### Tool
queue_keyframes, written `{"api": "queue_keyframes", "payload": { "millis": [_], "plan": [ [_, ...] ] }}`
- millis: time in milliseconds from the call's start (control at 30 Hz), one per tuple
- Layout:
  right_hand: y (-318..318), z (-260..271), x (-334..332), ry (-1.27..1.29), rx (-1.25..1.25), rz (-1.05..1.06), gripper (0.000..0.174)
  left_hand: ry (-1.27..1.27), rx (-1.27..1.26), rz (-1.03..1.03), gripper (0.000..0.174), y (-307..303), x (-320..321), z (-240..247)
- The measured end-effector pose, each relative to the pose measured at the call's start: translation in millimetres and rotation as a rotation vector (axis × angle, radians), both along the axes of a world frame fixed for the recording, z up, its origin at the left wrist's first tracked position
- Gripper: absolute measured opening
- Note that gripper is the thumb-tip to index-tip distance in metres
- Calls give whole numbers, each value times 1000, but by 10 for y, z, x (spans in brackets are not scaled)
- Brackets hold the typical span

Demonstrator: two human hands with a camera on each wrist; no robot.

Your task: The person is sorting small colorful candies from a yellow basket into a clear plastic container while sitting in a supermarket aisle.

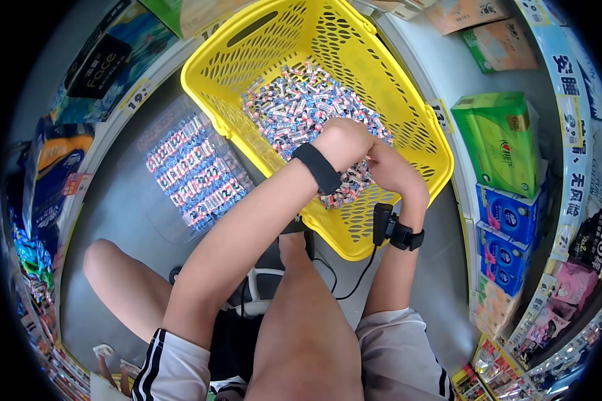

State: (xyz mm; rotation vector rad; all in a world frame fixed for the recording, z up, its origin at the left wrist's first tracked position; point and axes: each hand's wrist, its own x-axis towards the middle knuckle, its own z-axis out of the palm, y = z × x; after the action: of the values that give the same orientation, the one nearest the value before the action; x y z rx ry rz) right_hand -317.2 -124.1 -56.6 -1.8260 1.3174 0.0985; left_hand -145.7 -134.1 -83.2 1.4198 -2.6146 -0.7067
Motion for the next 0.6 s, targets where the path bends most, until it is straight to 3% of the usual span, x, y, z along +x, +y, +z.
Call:
{"api": "queue_keyframes", "payload": {
  "millis": [67,167,233,333,433,600],
  "plan": [
    [-5,113,41,13,-3,36,43,28,115,-28,16,32,126,221],
    [19,227,99,-14,-66,88,38,92,52,30,13,140,254,292],
    [33,331,199,-57,-123,111,35,89,114,21,16,179,379,460],
    [30,485,346,-84,-143,73,27,197,-42,56,34,284,533,475],
    [64,602,470,-139,-189,83,24,207,-64,65,34,353,698,531],
    [108,839,766,-97,-253,95,20,435,-156,158,19,539,953,662]
  ]
}}
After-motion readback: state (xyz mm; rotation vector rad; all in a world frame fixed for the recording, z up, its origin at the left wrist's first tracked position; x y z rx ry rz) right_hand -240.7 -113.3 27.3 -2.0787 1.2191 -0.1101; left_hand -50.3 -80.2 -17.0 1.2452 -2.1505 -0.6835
